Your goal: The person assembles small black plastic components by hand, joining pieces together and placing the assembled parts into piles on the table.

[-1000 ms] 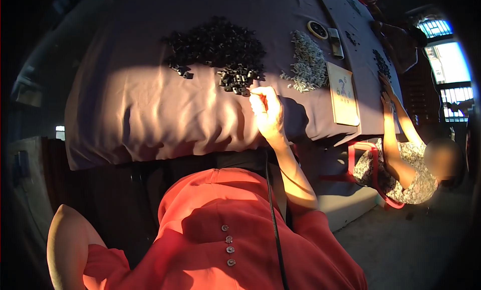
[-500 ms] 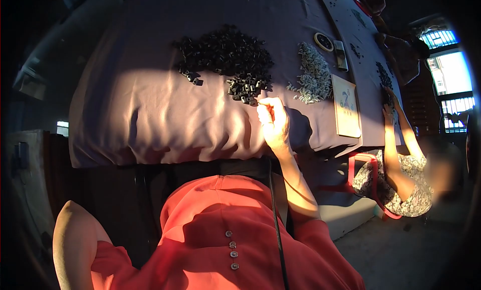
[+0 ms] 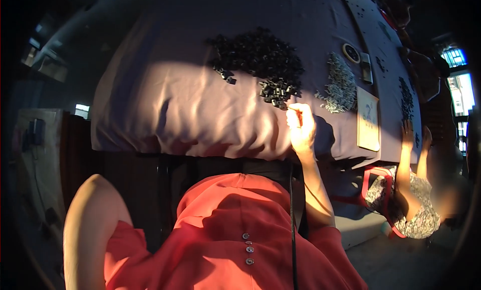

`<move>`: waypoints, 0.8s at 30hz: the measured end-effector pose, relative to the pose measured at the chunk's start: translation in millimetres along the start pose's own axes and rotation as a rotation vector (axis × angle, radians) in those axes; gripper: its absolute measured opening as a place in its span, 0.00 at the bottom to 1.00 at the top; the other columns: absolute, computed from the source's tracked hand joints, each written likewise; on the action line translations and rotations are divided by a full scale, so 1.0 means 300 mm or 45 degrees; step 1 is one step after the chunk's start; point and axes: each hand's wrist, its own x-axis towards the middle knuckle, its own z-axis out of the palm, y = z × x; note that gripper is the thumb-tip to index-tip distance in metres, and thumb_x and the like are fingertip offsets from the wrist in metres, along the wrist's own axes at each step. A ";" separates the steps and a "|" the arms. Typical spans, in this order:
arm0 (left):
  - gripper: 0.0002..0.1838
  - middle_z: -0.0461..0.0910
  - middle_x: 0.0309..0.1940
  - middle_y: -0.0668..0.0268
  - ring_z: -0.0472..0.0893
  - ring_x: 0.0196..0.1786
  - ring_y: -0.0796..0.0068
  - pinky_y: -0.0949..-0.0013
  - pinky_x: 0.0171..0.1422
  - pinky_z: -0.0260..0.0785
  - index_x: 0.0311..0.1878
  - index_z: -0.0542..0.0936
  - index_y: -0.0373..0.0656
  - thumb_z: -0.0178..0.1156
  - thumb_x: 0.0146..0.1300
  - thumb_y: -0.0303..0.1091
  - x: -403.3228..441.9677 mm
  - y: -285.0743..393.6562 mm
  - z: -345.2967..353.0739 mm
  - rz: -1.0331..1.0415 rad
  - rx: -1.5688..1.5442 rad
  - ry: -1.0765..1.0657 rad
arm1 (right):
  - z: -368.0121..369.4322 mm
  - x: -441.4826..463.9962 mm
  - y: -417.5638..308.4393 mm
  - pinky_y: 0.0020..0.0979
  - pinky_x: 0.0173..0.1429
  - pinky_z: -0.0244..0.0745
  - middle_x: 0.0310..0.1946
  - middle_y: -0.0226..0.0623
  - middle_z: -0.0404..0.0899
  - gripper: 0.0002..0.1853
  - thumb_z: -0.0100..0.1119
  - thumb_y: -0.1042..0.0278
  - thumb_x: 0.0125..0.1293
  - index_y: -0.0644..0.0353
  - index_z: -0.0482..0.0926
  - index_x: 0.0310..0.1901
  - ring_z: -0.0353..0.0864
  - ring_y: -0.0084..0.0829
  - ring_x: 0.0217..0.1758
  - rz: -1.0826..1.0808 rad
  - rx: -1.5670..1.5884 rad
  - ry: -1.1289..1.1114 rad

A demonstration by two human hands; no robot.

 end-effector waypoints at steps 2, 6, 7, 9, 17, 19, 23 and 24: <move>0.05 0.76 0.33 0.68 0.75 0.36 0.81 0.79 0.42 0.65 0.36 0.78 0.36 0.57 0.56 0.25 -0.005 -0.017 -0.029 -0.115 0.036 0.195 | -0.008 -0.002 -0.031 0.24 0.32 0.69 0.25 0.33 0.73 0.04 0.56 0.75 0.60 0.62 0.73 0.37 0.71 0.23 0.26 0.104 0.001 0.023; 0.05 0.76 0.33 0.68 0.75 0.36 0.82 0.80 0.42 0.65 0.36 0.78 0.35 0.57 0.57 0.26 -0.048 -0.125 0.020 -0.671 0.012 0.526 | -0.006 -0.001 0.003 0.22 0.32 0.67 0.25 0.30 0.71 0.04 0.54 0.74 0.62 0.62 0.72 0.38 0.68 0.20 0.26 0.053 0.002 0.007; 0.05 0.76 0.33 0.68 0.75 0.36 0.82 0.80 0.42 0.65 0.36 0.78 0.35 0.57 0.57 0.26 -0.080 -0.179 0.072 -0.879 -0.059 0.527 | -0.008 -0.002 0.002 0.20 0.32 0.66 0.25 0.27 0.70 0.04 0.52 0.75 0.63 0.62 0.72 0.39 0.68 0.17 0.26 0.055 0.002 -0.012; 0.05 0.76 0.33 0.68 0.75 0.36 0.82 0.80 0.42 0.64 0.36 0.78 0.35 0.58 0.57 0.26 -0.195 -0.311 0.216 -1.190 -0.233 0.455 | -0.011 -0.001 -0.014 0.18 0.32 0.65 0.24 0.25 0.69 0.04 0.51 0.75 0.64 0.62 0.72 0.40 0.66 0.15 0.26 0.135 0.090 -0.060; 0.06 0.76 0.28 0.66 0.74 0.28 0.75 0.74 0.35 0.67 0.36 0.77 0.39 0.59 0.55 0.26 -0.488 -0.555 0.515 -1.426 -0.006 0.078 | -0.013 0.003 -0.002 0.17 0.31 0.65 0.25 0.25 0.70 0.04 0.51 0.76 0.63 0.62 0.72 0.40 0.66 0.15 0.26 0.036 -0.041 -0.035; 0.06 0.75 0.27 0.64 0.74 0.27 0.71 0.72 0.34 0.68 0.36 0.77 0.40 0.59 0.53 0.26 -0.502 -0.588 0.538 -1.310 0.146 0.075 | -0.014 0.005 -0.029 0.17 0.32 0.65 0.25 0.25 0.70 0.05 0.52 0.76 0.63 0.62 0.72 0.40 0.67 0.15 0.26 0.119 0.054 -0.035; 0.08 0.74 0.31 0.61 0.77 0.32 0.62 0.64 0.37 0.70 0.38 0.77 0.42 0.60 0.53 0.29 -0.502 -0.611 0.585 -1.231 0.281 -0.062 | -0.009 -0.009 -0.002 0.17 0.33 0.66 0.26 0.25 0.70 0.06 0.52 0.76 0.63 0.62 0.72 0.41 0.67 0.15 0.27 0.088 0.074 -0.009; 0.09 0.74 0.32 0.61 0.77 0.33 0.60 0.63 0.38 0.70 0.39 0.76 0.43 0.60 0.54 0.30 -0.496 -0.625 0.586 -1.217 0.340 -0.090 | -0.006 -0.004 0.003 0.17 0.33 0.66 0.26 0.25 0.70 0.05 0.52 0.76 0.63 0.62 0.72 0.41 0.67 0.15 0.27 0.049 0.051 -0.010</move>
